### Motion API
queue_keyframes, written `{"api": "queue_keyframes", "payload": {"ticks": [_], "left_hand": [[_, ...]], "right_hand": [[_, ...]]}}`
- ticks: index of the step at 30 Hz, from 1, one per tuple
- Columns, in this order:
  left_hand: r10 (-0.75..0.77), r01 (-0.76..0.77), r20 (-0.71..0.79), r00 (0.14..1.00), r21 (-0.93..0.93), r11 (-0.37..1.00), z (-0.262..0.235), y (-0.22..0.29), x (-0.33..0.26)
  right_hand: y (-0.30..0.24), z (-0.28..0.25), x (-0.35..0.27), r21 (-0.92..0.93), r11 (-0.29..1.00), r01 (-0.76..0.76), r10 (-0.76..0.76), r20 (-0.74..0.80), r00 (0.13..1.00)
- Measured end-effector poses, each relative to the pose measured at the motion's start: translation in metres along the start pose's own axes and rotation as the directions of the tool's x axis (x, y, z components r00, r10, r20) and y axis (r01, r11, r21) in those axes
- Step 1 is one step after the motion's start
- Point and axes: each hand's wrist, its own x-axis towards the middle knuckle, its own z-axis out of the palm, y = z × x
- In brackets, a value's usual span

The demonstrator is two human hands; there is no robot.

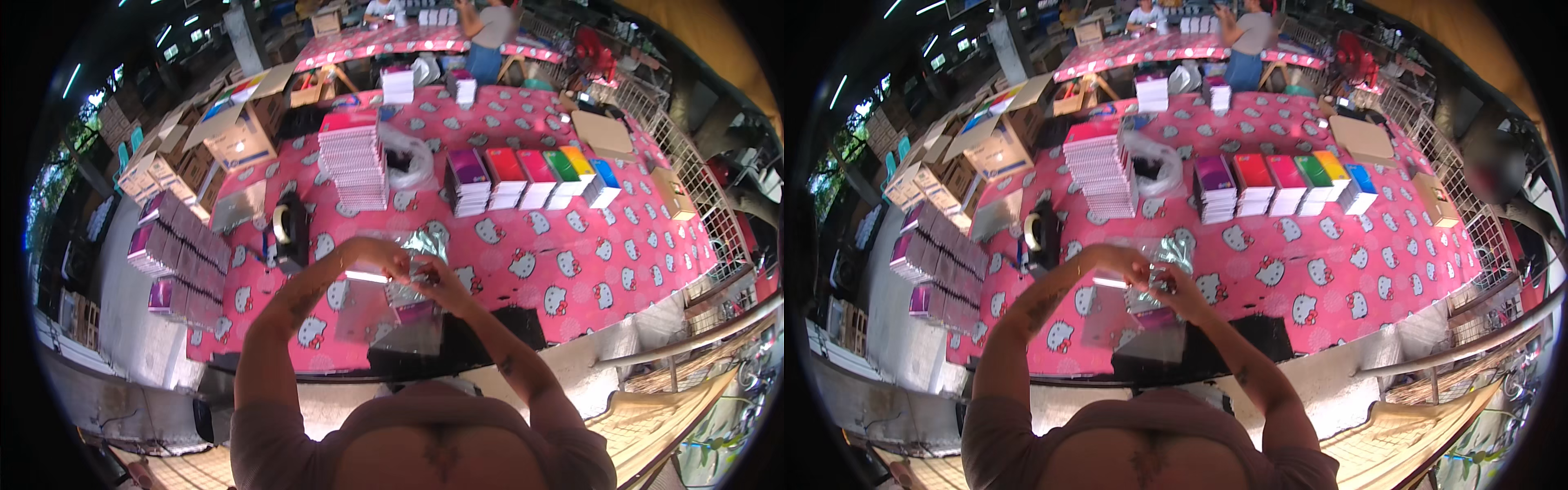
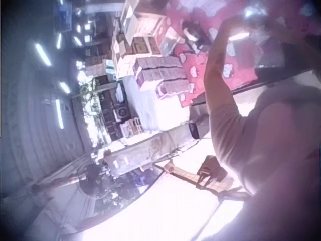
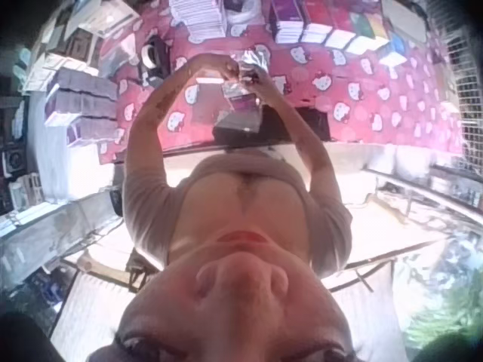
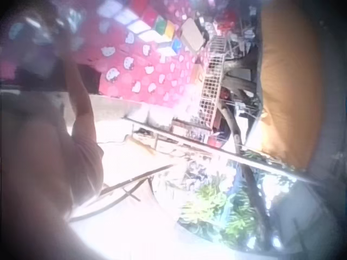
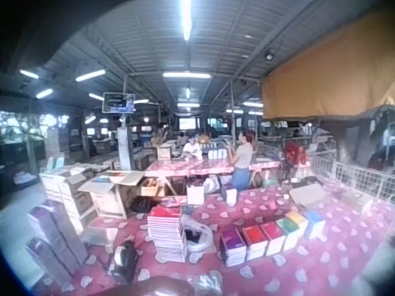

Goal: The person picks up notebooks from stacks on a table, places them into a plastic sleeve, and uses a tape dispenser to seal the package.

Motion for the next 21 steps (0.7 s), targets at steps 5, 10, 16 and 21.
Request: {"api": "queue_keyframes", "payload": {"ticks": [5,10,16,21], "left_hand": [[-0.001,-0.241,-0.417,0.909,-0.529,0.814,0.060,-0.085,0.020],[0.202,0.101,-0.831,0.519,0.294,0.950,0.085,0.029,0.005],[0.187,0.418,-0.804,0.565,0.474,0.775,0.141,0.106,-0.032],[-0.217,-0.178,-0.946,0.242,-0.263,0.948,0.212,0.016,-0.052]], "right_hand": [[0.004,0.004,0.001,-0.053,0.999,0.000,-0.001,-0.029,1.000],[0.039,-0.016,-0.030,0.278,0.960,0.045,0.015,-0.210,0.978],[0.087,-0.004,-0.045,0.084,0.987,0.140,-0.144,0.036,0.989],[0.044,0.028,-0.026,-0.123,0.992,0.021,-0.017,0.033,0.999]]}}
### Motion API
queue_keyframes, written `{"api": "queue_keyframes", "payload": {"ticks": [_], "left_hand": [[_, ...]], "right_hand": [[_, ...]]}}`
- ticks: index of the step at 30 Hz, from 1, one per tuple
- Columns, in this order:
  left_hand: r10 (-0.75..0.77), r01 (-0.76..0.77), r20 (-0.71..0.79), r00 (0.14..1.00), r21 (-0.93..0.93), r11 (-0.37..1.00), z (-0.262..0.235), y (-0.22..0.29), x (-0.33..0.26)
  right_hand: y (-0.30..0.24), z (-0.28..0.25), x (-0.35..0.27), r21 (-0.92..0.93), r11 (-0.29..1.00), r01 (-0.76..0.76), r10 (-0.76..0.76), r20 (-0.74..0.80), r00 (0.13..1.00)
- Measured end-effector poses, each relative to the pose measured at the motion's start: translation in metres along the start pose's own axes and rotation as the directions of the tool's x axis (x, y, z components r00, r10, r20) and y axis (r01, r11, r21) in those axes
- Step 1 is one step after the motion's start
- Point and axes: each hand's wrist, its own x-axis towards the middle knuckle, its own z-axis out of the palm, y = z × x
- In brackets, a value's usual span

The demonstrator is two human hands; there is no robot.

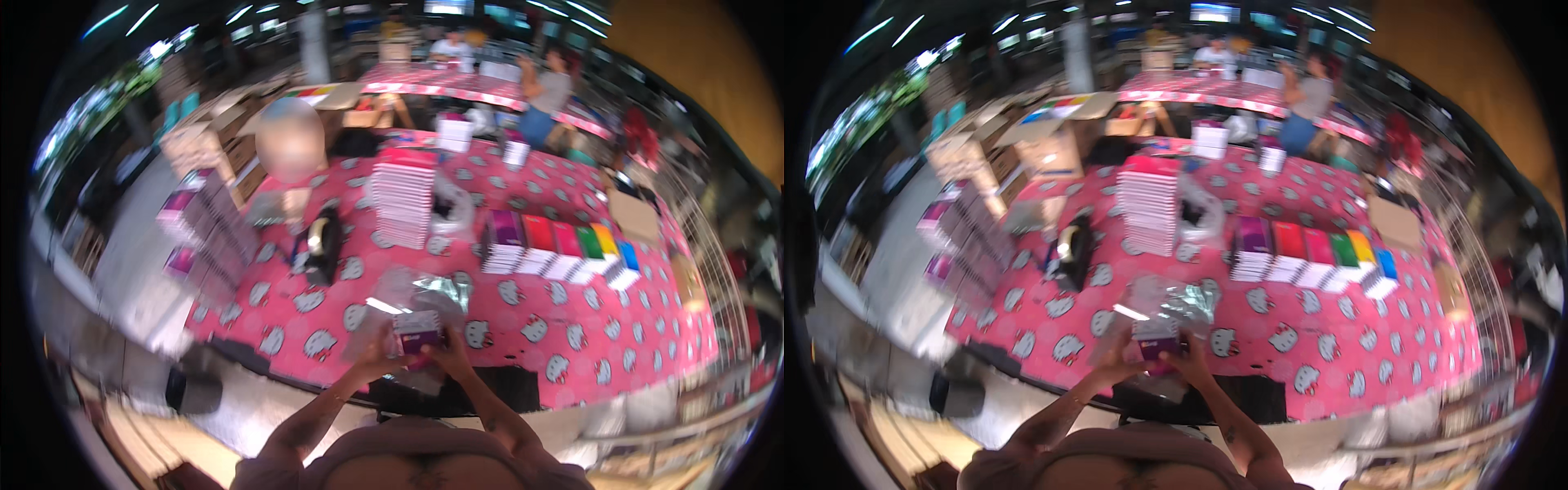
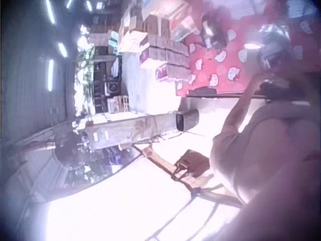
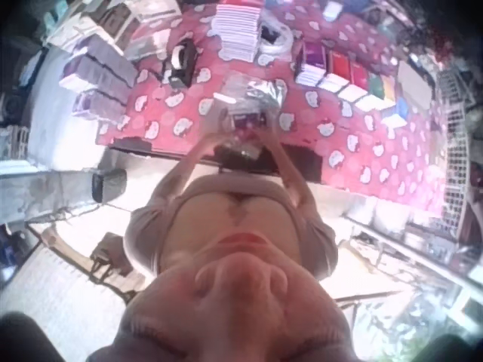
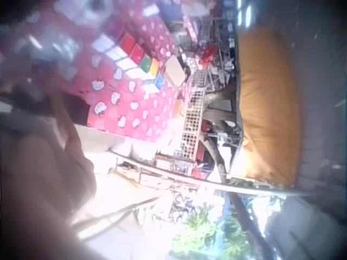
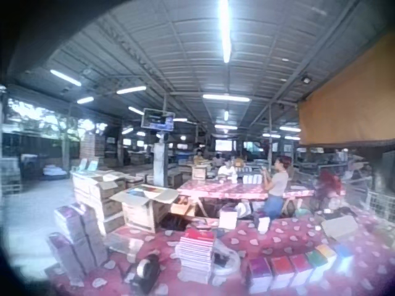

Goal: The person picks up notebooks from stacks on a table, places them into a plastic sleeve, and uses a tape dispenser to seal the package.

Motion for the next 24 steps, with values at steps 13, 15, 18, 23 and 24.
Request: {"api": "queue_keyframes", "payload": {"ticks": [13,15,18,23,24], "left_hand": [[-0.102,-0.001,-0.990,0.100,-0.103,0.995,-0.375,0.017,-0.034],[-0.241,0.064,-0.936,0.255,-0.233,0.970,-0.444,-0.029,-0.031],[-0.267,0.488,-0.953,0.144,-0.166,0.857,-0.499,-0.098,-0.024],[-0.133,0.671,-0.953,0.274,0.090,0.736,-0.542,-0.127,-0.009],[0.008,0.624,-0.983,0.182,0.122,0.772,-0.524,-0.129,-0.014]], "right_hand": [[-0.028,0.006,0.017,-0.030,0.993,-0.111,0.111,0.018,0.994],[-0.018,-0.002,0.013,-0.030,0.988,-0.154,0.152,-0.053,0.987],[-0.013,-0.026,0.001,-0.050,0.980,-0.195,0.188,-0.123,0.974],[0.028,-0.092,-0.020,-0.090,0.993,-0.074,0.038,-0.345,0.938],[0.022,-0.110,-0.027,-0.223,0.973,-0.058,-0.036,-0.396,0.918]]}}
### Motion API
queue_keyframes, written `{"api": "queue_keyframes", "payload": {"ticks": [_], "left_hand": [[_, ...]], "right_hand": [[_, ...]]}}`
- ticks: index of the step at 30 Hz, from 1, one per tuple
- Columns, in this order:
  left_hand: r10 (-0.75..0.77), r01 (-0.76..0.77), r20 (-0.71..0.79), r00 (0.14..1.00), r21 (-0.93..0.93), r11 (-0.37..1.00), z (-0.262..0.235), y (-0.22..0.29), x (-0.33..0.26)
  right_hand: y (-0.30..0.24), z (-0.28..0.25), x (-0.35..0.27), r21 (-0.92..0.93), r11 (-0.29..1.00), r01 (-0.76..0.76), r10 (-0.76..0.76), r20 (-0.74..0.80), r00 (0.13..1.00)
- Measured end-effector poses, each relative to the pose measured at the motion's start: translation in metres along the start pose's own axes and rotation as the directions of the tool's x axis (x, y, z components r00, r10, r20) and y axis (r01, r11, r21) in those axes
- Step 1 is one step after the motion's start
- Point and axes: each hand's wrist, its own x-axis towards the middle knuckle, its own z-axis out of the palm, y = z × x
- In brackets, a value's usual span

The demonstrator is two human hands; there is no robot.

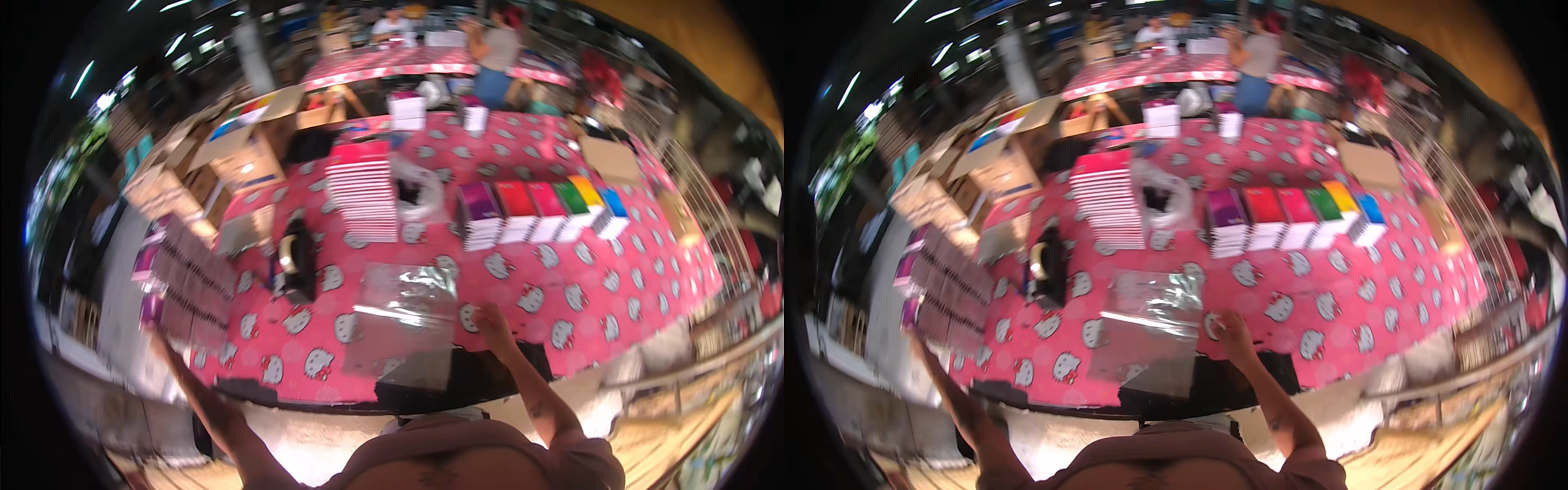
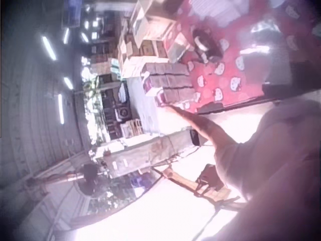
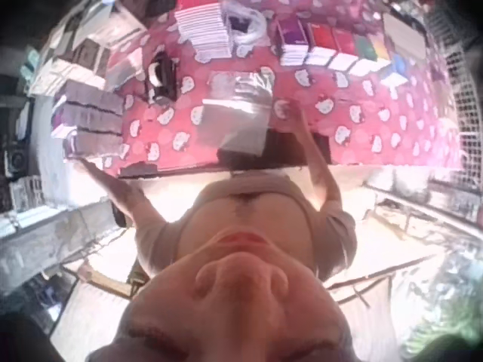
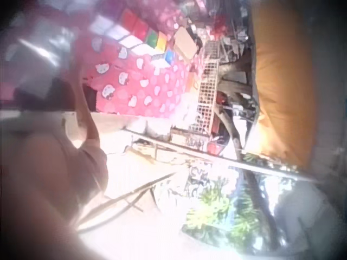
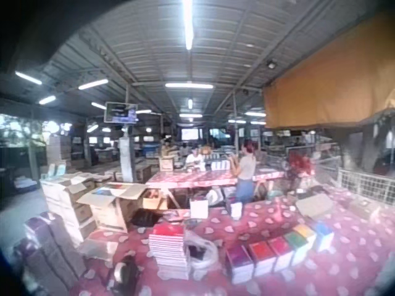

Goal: The person picks up notebooks from stacks on a table, places them into a plastic sleeve, and uses a tape dispenser to seal the package.

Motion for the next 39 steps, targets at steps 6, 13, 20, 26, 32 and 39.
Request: {"api": "queue_keyframes", "payload": {"ticks": [6,13,20,26,32,39], "left_hand": [[0.483,-0.569,-0.301,0.822,-0.390,0.724,0.046,0.190,-0.275],[0.964,-0.530,0.265,0.039,-0.812,0.244,0.090,0.387,-0.647],[0.984,-0.563,-0.045,-0.174,-0.815,-0.137,0.132,0.553,-0.878],[0.977,-0.760,0.093,-0.190,-0.645,-0.086,0.205,0.565,-0.930],[0.997,-0.652,-0.015,-0.077,-0.756,-0.062,0.159,0.588,-0.903],[0.933,-0.826,0.039,-0.359,-0.478,-0.298,0.180,0.554,-0.901]], "right_hand": [[0.000,-0.157,0.044,-0.625,0.781,-0.011,-0.240,-0.316,0.918],[0.025,-0.332,0.140,-0.791,0.548,-0.272,-0.247,-0.464,0.851],[0.055,-0.458,0.217,-0.923,0.236,-0.304,-0.118,-0.338,0.934],[0.050,-0.483,0.197,-0.918,0.386,-0.093,-0.437,-0.271,0.858],[0.040,-0.475,0.084,-0.457,0.852,0.258,-0.409,-0.270,0.872],[0.037,-0.376,0.028,-0.653,0.685,0.322,-0.253,0.201,0.946]]}}
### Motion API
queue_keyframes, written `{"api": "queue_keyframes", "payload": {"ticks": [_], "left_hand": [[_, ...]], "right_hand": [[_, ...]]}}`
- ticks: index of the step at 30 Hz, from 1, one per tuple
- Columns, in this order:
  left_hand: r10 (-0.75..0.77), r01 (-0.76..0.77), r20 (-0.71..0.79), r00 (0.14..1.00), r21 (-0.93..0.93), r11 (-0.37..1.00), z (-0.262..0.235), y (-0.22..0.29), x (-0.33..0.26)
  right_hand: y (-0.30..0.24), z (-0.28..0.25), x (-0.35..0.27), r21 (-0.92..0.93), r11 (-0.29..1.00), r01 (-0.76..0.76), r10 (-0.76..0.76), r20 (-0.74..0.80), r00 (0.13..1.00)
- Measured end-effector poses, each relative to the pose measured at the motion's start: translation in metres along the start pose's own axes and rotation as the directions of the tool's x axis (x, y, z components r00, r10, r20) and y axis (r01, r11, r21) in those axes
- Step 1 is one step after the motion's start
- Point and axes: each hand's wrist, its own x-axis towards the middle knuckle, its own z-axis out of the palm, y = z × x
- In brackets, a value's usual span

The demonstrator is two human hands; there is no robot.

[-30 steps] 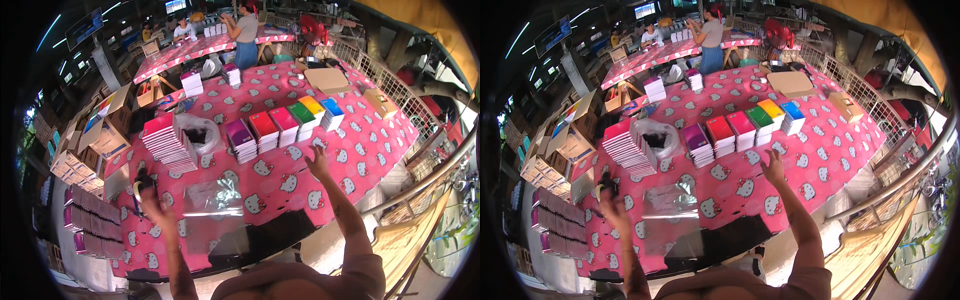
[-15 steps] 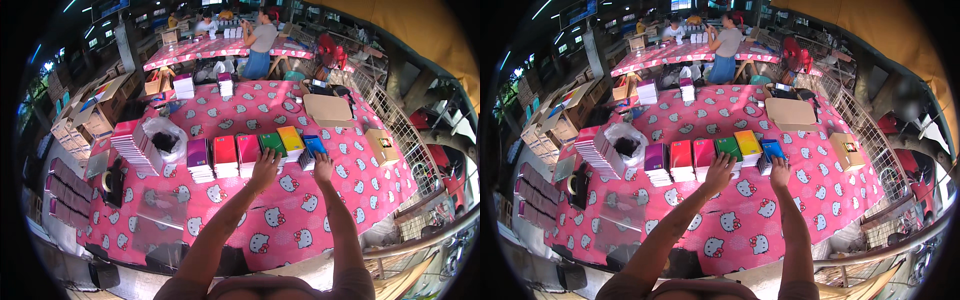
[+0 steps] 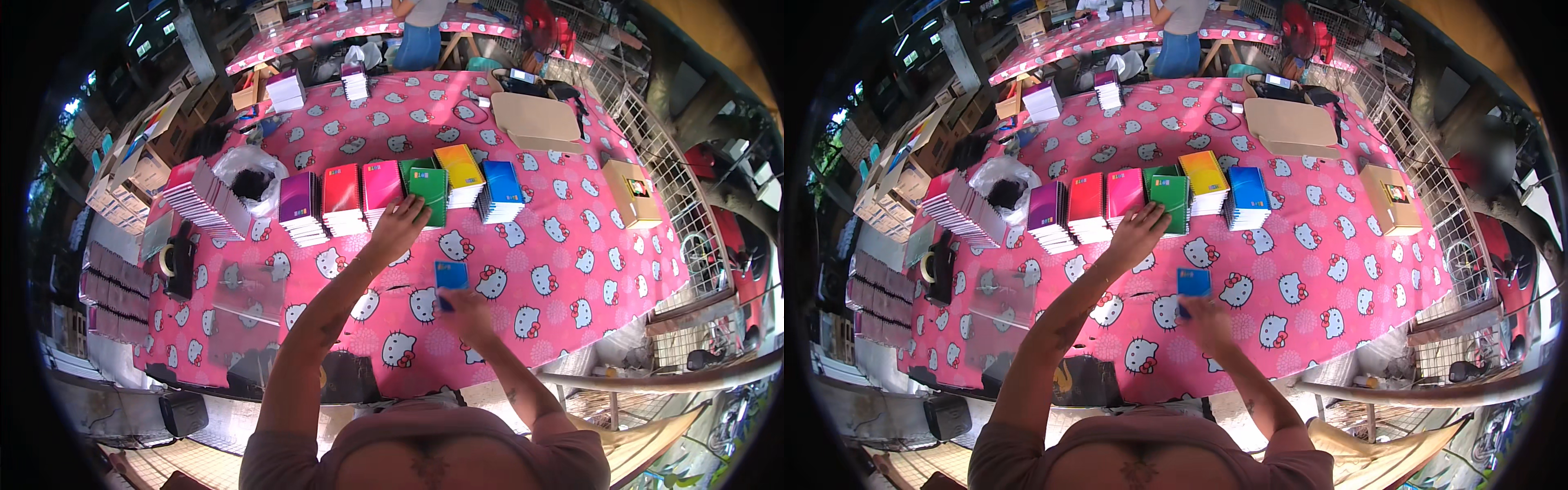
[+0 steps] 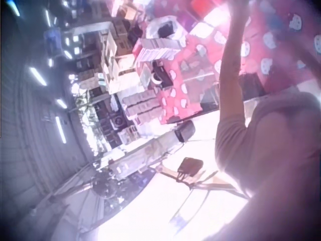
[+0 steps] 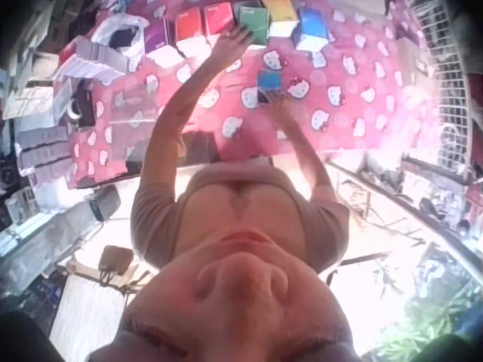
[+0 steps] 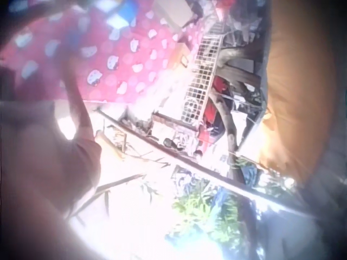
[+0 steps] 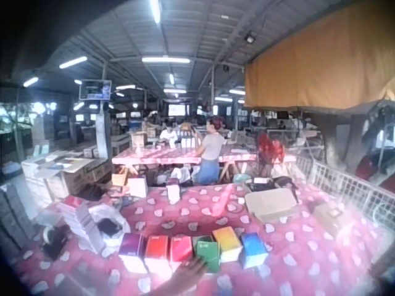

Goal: The person picks up notebooks from stacks on a table, places them into a plastic sleeve, and uses a tape dispenser to seal the package.

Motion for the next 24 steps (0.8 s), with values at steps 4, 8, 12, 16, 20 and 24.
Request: {"api": "queue_keyframes", "payload": {"ticks": [4,8,12,16,20,24], "left_hand": [[-0.161,0.101,-0.215,0.963,-0.266,0.959,-0.074,0.025,0.012],[-0.241,0.298,0.231,0.943,-0.263,0.917,-0.159,0.054,0.000],[-0.285,0.533,0.635,0.718,-0.239,0.811,-0.062,0.113,-0.064],[-0.462,0.618,0.445,0.767,-0.317,0.719,-0.034,0.097,-0.018],[-0.576,0.552,0.070,0.814,0.212,0.806,-0.006,-0.040,-0.023],[-0.452,0.438,0.160,0.878,0.118,0.891,-0.029,-0.100,-0.110]], "right_hand": [[0.011,0.015,-0.026,-0.281,0.930,-0.236,0.204,-0.137,0.969],[0.033,0.026,-0.024,0.027,0.964,-0.266,0.262,0.103,0.960],[0.028,0.022,0.065,0.190,0.954,-0.233,0.248,-0.062,0.967],[0.096,-0.021,0.170,-0.489,0.865,-0.115,-0.103,-0.396,0.912],[0.109,-0.041,0.198,-0.424,0.889,-0.173,0.094,-0.200,0.975],[0.057,-0.057,0.166,0.355,0.926,-0.130,0.260,-0.350,0.900]]}}
